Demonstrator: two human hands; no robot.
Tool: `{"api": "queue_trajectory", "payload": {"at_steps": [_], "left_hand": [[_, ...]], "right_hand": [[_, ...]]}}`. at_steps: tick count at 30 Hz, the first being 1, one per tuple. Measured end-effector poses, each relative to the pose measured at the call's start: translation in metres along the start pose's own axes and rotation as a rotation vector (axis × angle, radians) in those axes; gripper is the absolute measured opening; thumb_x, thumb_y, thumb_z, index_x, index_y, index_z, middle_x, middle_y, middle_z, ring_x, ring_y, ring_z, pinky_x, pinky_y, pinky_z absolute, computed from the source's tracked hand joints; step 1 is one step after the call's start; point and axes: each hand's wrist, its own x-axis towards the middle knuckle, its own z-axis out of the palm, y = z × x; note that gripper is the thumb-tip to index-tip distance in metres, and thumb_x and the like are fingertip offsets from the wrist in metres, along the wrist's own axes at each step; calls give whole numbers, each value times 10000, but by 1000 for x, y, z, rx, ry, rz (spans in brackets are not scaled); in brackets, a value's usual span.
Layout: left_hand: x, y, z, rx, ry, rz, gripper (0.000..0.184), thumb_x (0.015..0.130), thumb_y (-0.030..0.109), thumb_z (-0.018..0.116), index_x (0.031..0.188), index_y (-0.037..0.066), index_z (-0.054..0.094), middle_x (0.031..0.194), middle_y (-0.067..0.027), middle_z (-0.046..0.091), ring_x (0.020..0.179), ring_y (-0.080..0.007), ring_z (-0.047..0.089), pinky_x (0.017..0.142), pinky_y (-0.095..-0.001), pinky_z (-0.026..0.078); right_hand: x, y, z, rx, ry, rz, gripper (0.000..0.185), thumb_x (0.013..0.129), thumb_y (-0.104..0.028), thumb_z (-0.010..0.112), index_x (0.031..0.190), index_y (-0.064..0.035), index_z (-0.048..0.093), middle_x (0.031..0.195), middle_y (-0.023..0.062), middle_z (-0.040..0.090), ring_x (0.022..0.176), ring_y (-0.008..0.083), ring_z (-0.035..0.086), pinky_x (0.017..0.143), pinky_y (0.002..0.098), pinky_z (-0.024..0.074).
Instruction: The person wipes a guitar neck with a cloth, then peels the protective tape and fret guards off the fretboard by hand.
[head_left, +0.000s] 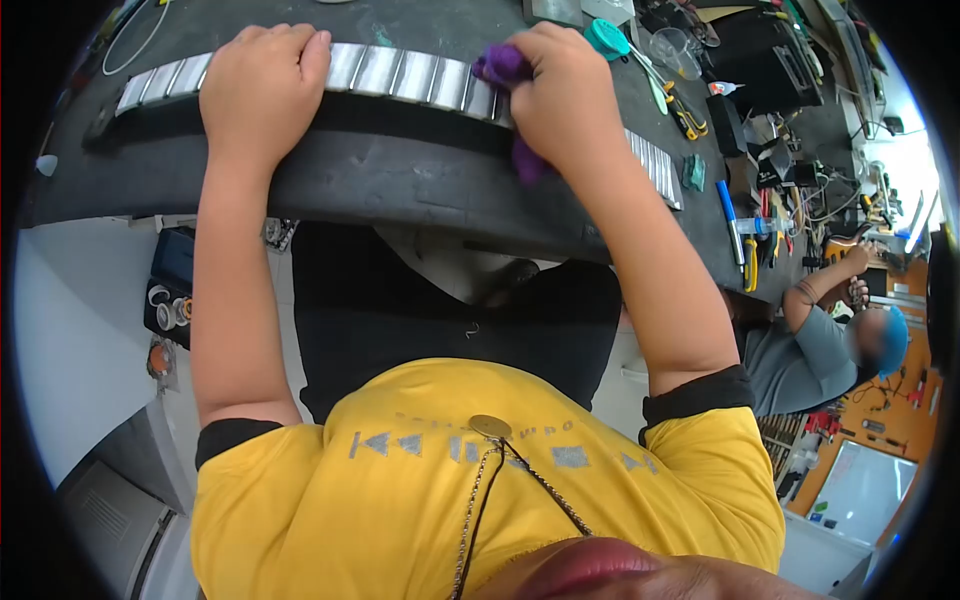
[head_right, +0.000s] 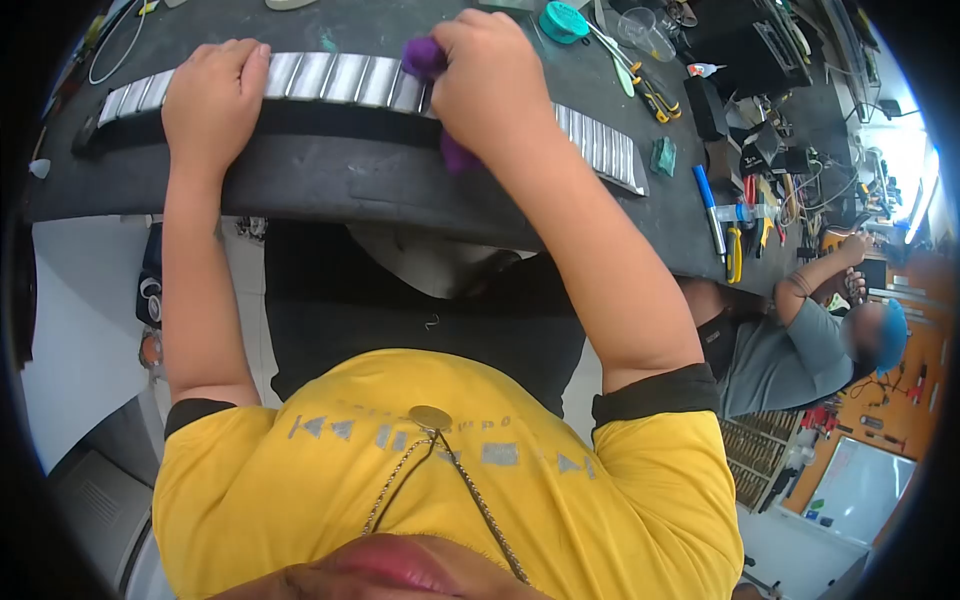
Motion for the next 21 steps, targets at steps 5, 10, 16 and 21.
{"api": "queue_trajectory", "payload": {"at_steps": [5, 10, 16, 21], "left_hand": [[4, -7, -1, 23, 4, 39, 250, 1063, 268, 668, 982, 80, 812, 937, -89, 777, 963, -358, 726, 833, -516, 564], [4, -3, 1, -15, 44, 13, 259, 1053, 272, 677, 945, 78, 809, 911, -91, 776, 941, -362, 725, 831, -517, 565], [5, -3, 0, -11, 85, 33, 234, 1036, 241, 694, 933, 67, 812, 902, -93, 775, 896, -359, 716, 810, -511, 560], [6, -4, 1, -3, 57, 35, 245, 1041, 249, 687, 934, 61, 801, 900, -96, 769, 901, -364, 711, 814, -519, 557]], "right_hand": [[-16, -14, -10, 144, -11, -48, 285, 701, 97, 736, 946, -43, 768, 942, 151, 712, 968, 414, 676, 855, 495, 577], [-3, -2, -4, 63, 22, 8, 322, 683, 137, 708, 952, -30, 763, 947, 149, 719, 957, 420, 671, 847, 493, 575], [-6, -14, -1, 69, 17, 57, 304, 674, 122, 721, 940, -22, 753, 970, 141, 722, 970, 414, 674, 859, 508, 578], [-10, -44, -2, 86, 18, 25, 222, 742, 50, 748, 945, -31, 787, 985, 150, 741, 954, 399, 679, 877, 501, 585]]}}
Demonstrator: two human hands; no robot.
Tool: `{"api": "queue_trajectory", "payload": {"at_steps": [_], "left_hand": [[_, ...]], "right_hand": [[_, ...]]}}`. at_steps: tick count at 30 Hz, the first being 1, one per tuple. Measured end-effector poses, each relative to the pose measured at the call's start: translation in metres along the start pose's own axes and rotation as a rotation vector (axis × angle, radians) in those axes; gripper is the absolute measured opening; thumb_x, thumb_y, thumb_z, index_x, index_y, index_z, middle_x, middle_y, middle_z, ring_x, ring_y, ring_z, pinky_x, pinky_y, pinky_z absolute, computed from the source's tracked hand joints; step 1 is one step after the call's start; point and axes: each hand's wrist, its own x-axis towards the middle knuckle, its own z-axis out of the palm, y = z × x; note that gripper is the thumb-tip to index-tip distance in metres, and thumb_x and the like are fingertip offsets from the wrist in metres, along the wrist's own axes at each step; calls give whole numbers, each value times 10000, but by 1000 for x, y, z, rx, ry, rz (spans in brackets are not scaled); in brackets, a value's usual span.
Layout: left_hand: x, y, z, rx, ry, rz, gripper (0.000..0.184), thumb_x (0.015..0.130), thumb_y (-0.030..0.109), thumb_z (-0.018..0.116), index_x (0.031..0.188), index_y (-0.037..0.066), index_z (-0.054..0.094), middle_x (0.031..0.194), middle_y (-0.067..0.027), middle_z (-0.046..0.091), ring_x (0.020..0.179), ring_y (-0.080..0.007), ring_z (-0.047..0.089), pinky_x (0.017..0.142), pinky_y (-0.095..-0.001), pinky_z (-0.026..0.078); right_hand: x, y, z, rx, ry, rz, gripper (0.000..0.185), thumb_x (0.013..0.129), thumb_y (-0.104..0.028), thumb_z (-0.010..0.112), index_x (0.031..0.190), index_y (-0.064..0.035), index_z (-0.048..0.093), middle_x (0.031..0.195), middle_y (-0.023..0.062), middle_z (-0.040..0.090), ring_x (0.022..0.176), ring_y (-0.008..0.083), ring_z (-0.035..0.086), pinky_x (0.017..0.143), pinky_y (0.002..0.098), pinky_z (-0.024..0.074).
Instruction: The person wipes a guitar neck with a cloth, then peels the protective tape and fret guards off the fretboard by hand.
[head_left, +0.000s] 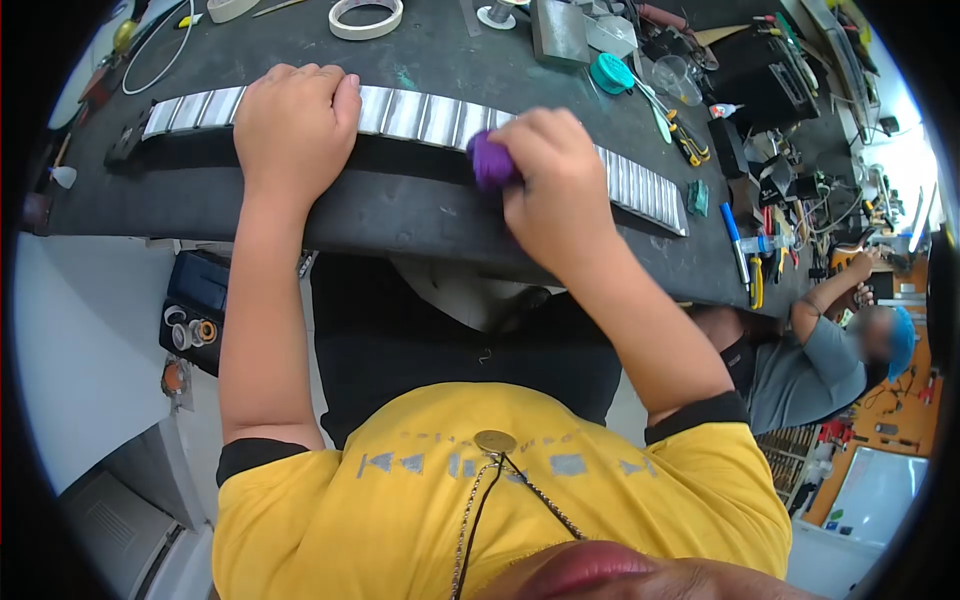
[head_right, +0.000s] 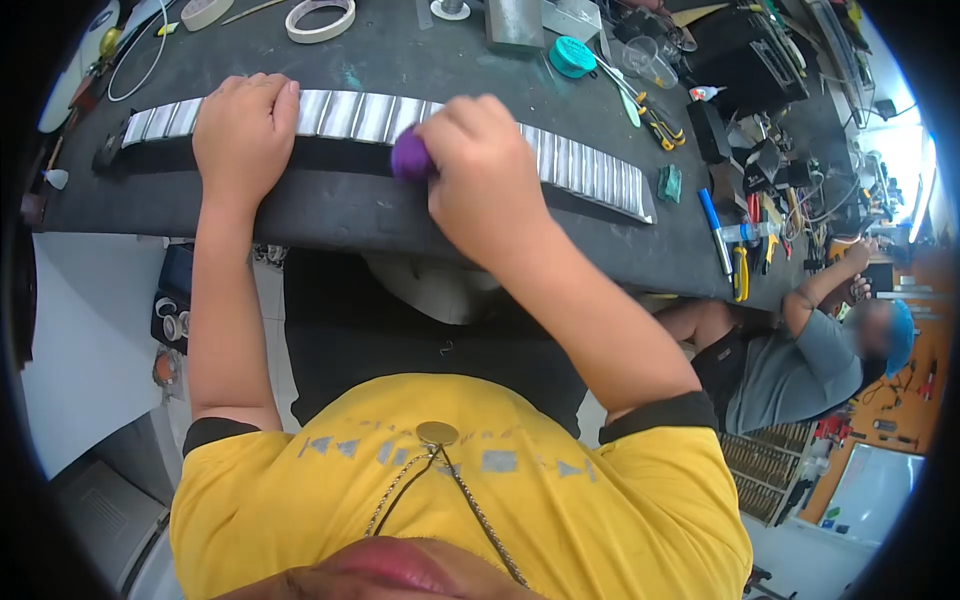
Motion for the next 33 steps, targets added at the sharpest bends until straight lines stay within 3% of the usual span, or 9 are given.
{"api": "queue_trajectory", "payload": {"at_steps": [4, 9, 13, 16, 21, 25, 29, 33], "left_hand": [[-3, 3, -3, -4, -32, -16, 245, 1043, 254, 683, 942, 60, 794, 898, -99, 764, 906, -366, 712, 822, -521, 556], [0, 3, -4, -7, -56, -29, 280, 1064, 274, 659, 949, 62, 801, 902, -98, 767, 915, -360, 714, 829, -519, 555], [-1, 5, -3, 13, -40, -50, 243, 1044, 256, 681, 967, 70, 818, 912, -83, 775, 916, -346, 718, 835, -512, 558], [-1, 3, -1, 5, -9, -13, 241, 1044, 254, 680, 955, 76, 815, 913, -78, 775, 917, -343, 717, 837, -505, 557], [-2, 5, -2, 11, -16, -42, 251, 1038, 254, 680, 900, 78, 793, 887, -79, 766, 910, -345, 717, 829, -505, 559], [1, 2, -2, 8, 8, -36, 257, 1039, 258, 677, 891, 80, 789, 886, -82, 767, 913, -349, 718, 828, -509, 561], [-3, 7, -2, 9, -13, -22, 256, 1037, 258, 678, 888, 81, 787, 886, -86, 767, 904, -354, 720, 824, -516, 564], [0, 5, -4, 1, -17, -26, 256, 1035, 257, 679, 884, 82, 788, 888, -85, 769, 899, -356, 724, 823, -519, 567]], "right_hand": [[27, 28, 14, -105, 2, -13, 261, 699, 83, 769, 927, -45, 776, 936, 114, 719, 921, 376, 671, 840, 464, 596], [2, 8, 1, 45, -23, -130, 200, 737, 42, 758, 921, -34, 769, 987, 135, 736, 978, 377, 683, 870, 479, 593], [28, 36, 17, -52, 6, -62, 272, 679, 85, 767, 913, -52, 758, 982, 116, 718, 963, 363, 676, 854, 468, 596], [9, 10, -2, -5, -93, -111, 226, 734, 32, 766, 947, -40, 779, 1022, 134, 739, 991, 375, 686, 876, 476, 594], [41, 34, 24, -7, -13, -39, 263, 696, 109, 744, 909, -47, 736, 940, 129, 682, 940, 390, 659, 854, 482, 586], [18, -4, 13, 77, -103, -94, 201, 754, 45, 750, 940, -32, 753, 982, 153, 698, 969, 404, 665, 862, 495, 583], [50, 22, 32, 41, -24, -58, 239, 720, 88, 749, 920, -42, 741, 960, 133, 680, 968, 379, 666, 844, 489, 584], [24, -5, 14, 97, -137, -134, 195, 756, 33, 746, 940, -31, 754, 992, 157, 699, 989, 400, 669, 864, 504, 580]]}}
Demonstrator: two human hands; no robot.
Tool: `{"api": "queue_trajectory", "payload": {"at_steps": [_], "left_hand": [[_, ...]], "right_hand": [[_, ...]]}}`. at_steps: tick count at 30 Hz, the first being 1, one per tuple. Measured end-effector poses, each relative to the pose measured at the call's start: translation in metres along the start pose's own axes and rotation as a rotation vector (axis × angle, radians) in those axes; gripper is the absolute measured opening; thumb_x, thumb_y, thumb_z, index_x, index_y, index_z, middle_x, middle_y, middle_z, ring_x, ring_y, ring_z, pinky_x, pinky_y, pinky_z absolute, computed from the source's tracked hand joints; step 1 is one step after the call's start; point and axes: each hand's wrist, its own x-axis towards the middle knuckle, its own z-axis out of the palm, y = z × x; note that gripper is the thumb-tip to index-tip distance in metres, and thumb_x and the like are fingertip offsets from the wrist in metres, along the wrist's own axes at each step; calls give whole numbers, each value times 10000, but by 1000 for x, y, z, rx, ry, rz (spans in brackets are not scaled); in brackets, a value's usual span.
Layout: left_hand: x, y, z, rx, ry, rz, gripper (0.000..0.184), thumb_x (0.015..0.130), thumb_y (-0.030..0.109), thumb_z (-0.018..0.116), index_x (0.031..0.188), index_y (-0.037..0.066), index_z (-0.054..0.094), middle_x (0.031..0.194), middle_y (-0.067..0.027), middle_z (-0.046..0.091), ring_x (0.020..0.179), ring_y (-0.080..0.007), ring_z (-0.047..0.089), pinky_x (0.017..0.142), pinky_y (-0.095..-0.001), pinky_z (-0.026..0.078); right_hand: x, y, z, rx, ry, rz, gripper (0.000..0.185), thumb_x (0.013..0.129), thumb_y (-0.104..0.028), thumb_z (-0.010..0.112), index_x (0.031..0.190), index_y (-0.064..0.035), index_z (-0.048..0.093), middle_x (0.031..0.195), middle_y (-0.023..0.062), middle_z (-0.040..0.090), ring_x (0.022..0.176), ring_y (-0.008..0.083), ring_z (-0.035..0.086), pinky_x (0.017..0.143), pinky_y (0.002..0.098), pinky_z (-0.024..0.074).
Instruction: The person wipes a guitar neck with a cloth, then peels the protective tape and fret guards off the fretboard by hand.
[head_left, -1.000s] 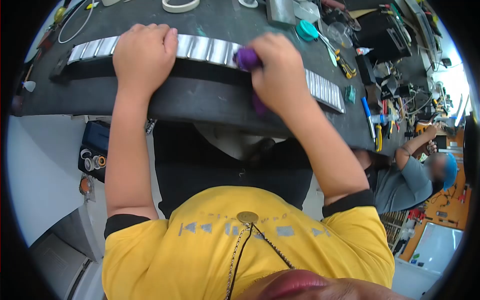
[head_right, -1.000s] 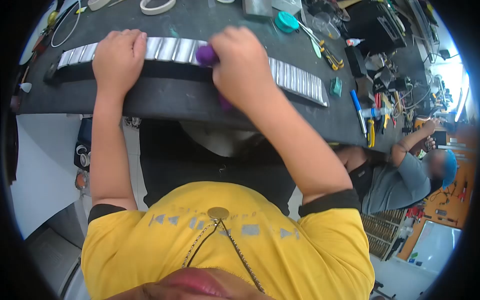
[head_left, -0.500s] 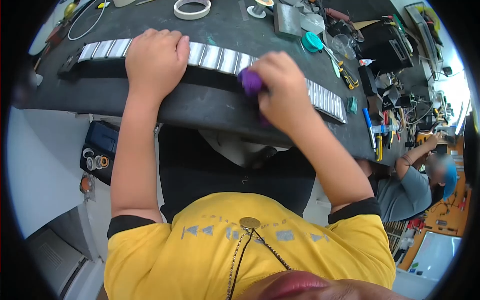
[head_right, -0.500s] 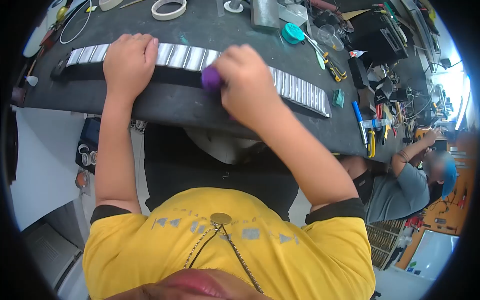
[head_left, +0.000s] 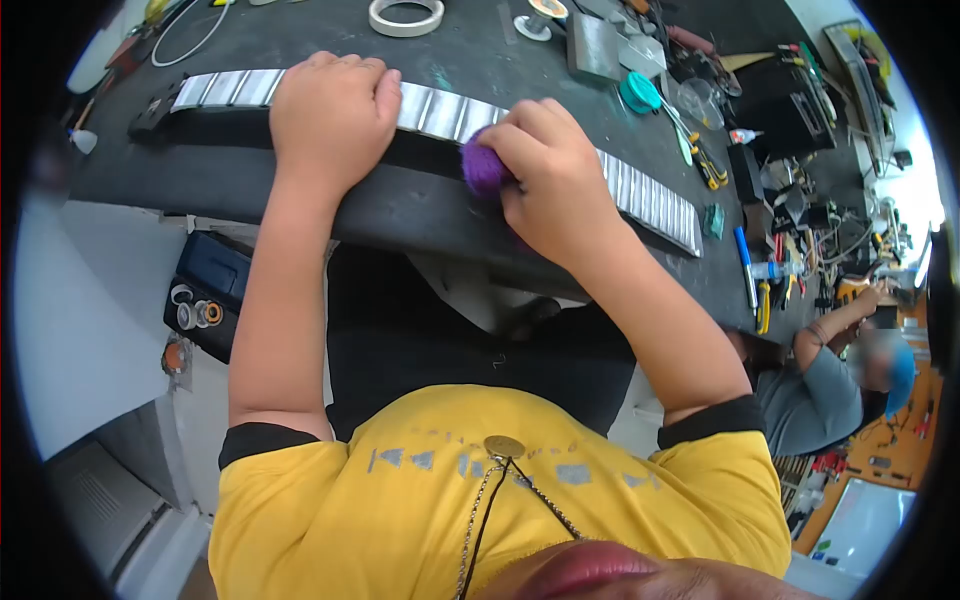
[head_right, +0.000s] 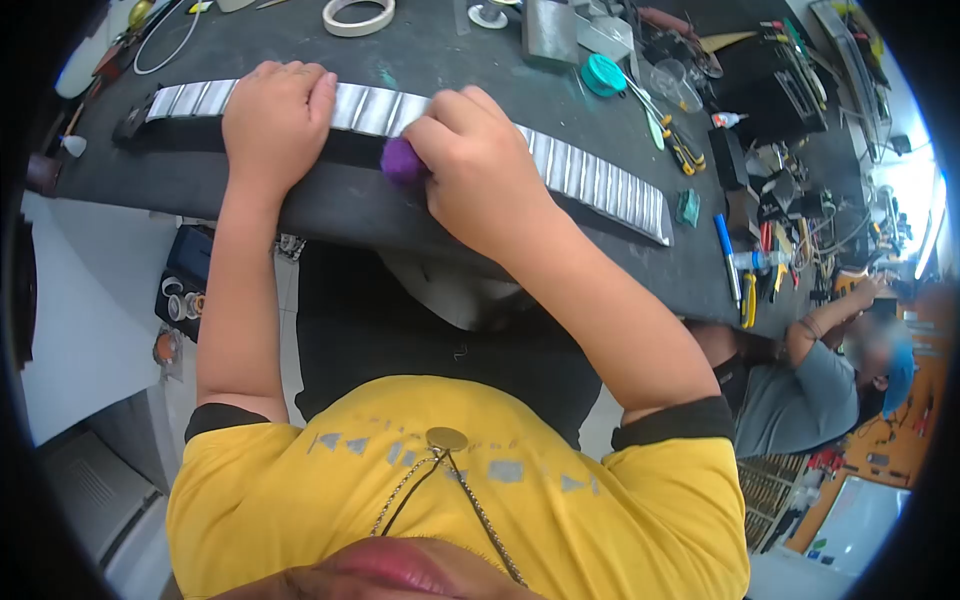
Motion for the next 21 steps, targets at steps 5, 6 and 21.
{"api": "queue_trajectory", "payload": {"at_steps": [5, 6, 21], "left_hand": [[-2, -1, 4, -9, 33, 12, 256, 1032, 253, 681, 877, 78, 786, 858, -89, 757, 883, -361, 715, 827, -519, 566], [-2, 1, 3, -10, 38, 12, 257, 1031, 252, 681, 875, 77, 785, 854, -90, 755, 880, -361, 714, 827, -520, 566], [-7, 0, 2, 3, 28, 18, 249, 1025, 265, 703, 904, 70, 799, 865, -85, 768, 898, -352, 717, 847, -502, 567]], "right_hand": [[24, 31, 7, -65, 33, 79, 215, 743, 60, 737, 933, -40, 747, 967, 145, 686, 996, 396, 674, 864, 506, 578], [19, 20, 3, -68, 40, 43, 212, 744, 56, 741, 934, -37, 747, 969, 148, 688, 996, 401, 673, 868, 505, 578], [42, 65, 12, -224, -63, 267, 227, 894, -95, 781, 1106, -32, 830, 1045, 199, 799, 1023, 448, 746, 928, 532, 601]]}}
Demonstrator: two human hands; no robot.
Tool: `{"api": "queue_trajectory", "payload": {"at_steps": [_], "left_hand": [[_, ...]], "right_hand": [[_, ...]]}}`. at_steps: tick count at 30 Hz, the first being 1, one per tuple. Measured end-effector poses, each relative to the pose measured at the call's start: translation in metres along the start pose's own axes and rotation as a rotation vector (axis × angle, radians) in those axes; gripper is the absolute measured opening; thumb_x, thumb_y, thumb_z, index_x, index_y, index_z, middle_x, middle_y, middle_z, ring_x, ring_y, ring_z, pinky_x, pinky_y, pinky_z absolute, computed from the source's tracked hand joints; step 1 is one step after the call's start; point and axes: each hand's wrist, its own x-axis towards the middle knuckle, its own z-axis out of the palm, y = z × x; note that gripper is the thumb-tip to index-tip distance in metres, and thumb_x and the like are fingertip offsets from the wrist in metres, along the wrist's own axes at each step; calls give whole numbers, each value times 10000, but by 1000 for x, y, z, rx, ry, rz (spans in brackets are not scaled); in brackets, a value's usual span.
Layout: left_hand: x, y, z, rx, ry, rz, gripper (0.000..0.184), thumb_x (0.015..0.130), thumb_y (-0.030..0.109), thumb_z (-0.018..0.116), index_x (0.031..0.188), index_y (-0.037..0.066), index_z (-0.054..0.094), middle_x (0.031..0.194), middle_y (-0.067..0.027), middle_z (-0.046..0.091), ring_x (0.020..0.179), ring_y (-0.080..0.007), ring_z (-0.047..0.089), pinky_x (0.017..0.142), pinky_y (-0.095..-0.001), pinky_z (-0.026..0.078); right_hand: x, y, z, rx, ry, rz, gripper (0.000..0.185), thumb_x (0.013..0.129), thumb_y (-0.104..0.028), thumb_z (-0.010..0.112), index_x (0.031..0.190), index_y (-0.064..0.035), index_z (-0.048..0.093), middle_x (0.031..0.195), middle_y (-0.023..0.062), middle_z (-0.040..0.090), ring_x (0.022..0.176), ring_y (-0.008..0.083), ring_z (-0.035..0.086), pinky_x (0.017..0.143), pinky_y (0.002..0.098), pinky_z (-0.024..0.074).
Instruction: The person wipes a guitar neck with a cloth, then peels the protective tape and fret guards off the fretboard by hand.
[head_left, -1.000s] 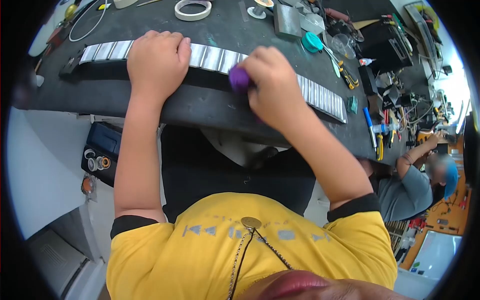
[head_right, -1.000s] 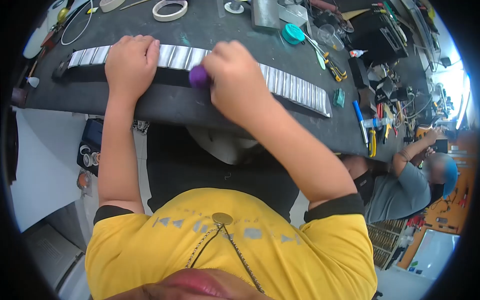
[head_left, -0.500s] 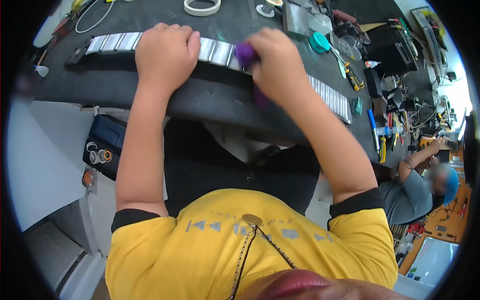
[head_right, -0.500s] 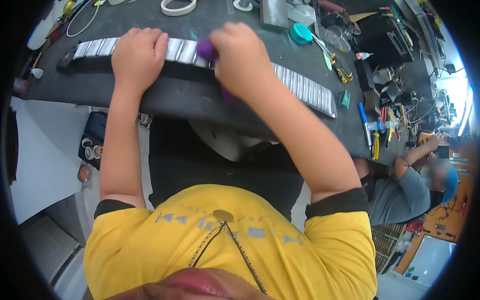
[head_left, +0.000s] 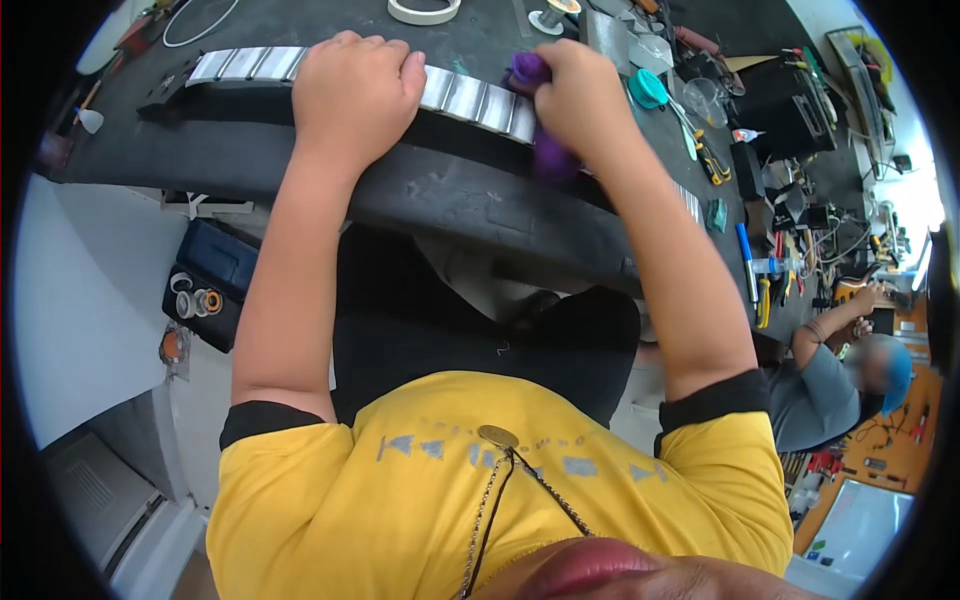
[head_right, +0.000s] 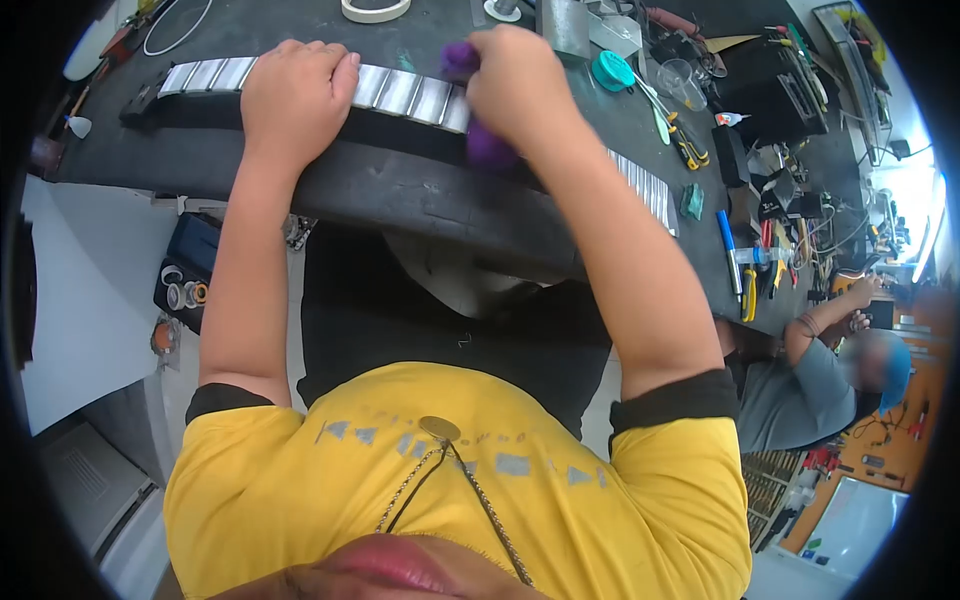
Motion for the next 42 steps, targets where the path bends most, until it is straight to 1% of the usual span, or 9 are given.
{"api": "queue_trajectory", "payload": {"at_steps": [2, 5, 8, 10, 17, 31, 34, 39, 42], "left_hand": [[8, -4, -5, -25, -21, -21, 241, 1036, 274, 705, 993, 65, 816, 943, -95, 788, 969, -354, 723, 891, -488, 568], [1, -9, -10, -139, -14, -72, 276, 1056, 280, 709, 1158, 43, 807, 1132, -124, 798, 1121, -363, 718, 987, -471, 564], [0, -25, -19, -185, 36, -74, 327, 1063, 273, 718, 1264, 22, 772, 1296, -148, 766, 1235, -372, 695, 1061, -465, 552], [-5, -39, -18, -143, 22, -110, 340, 1058, 265, 728, 1285, 13, 754, 1366, -155, 737, 1268, -376, 683, 1087, -469, 547], [-7, -39, -8, -51, 38, 25, 224, 1075, 210, 657, 1032, 45, 801, 1032, -97, 803, 1046, -357, 722, 915, -491, 555], [-9, -34, -9, -23, 5, -4, 216, 1066, 219, 651, 1025, 69, 800, 1018, -86, 790, 1029, -351, 714, 898, -494, 549], [-3, -36, -11, -34, 27, -5, 211, 1060, 216, 654, 1022, 70, 801, 1012, -83, 787, 1026, -349, 713, 888, -494, 549], [-6, -34, -8, -48, 21, 2, 209, 1057, 206, 648, 1020, 69, 801, 990, -81, 780, 1011, -350, 713, 884, -496, 548], [-5, -37, -10, -28, 41, -15, 208, 1056, 200, 646, 1018, 66, 801, 977, -87, 777, 1001, -356, 713, 882, -498, 548]], "right_hand": [[26, 5, -12, 62, -126, 210, 273, 947, -207, 852, 1159, -35, 839, 1067, 215, 828, 974, 429, 789, 909, 498, 620], [37, -14, -37, 364, -107, 377, 353, 929, -164, 902, 1255, -48, 830, 1065, 77, 852, 980, 200, 783, 911, 374, 603], [18, -40, -28, 466, -58, 122, 274, 909, -154, 898, 1140, -27, 823, 1066, 163, 829, 975, 353, 798, 896, 437, 620], [-4, -48, -12, 312, -25, -203, 302, 794, 16, 821, 1090, -42, 824, 1082, 146, 780, 1035, 395, 742, 937, 468, 603], [-3, -34, -9, 253, 15, -283, 290, 745, 71, 743, 995, -57, 814, 994, 115, 761, 1022, 385, 706, 914, 478, 593], [6, -16, -7, 364, -59, -301, 375, 703, 123, 733, 1016, -68, 810, 1025, 99, 744, 1044, 355, 709, 894, 455, 606], [-9, -36, -24, 303, -48, -507, 379, 734, 126, 722, 1050, -55, 826, 1034, 111, 759, 1007, 362, 730, 878, 446, 615], [8, -15, -6, 380, -67, -312, 426, 674, 129, 747, 1047, -67, 812, 1045, 87, 748, 1055, 337, 710, 894, 437, 610], [-15, -38, -24, 318, -115, -476, 422, 683, 121, 749, 1057, -65, 813, 1050, 100, 750, 1071, 358, 712, 902, 444, 610]]}}
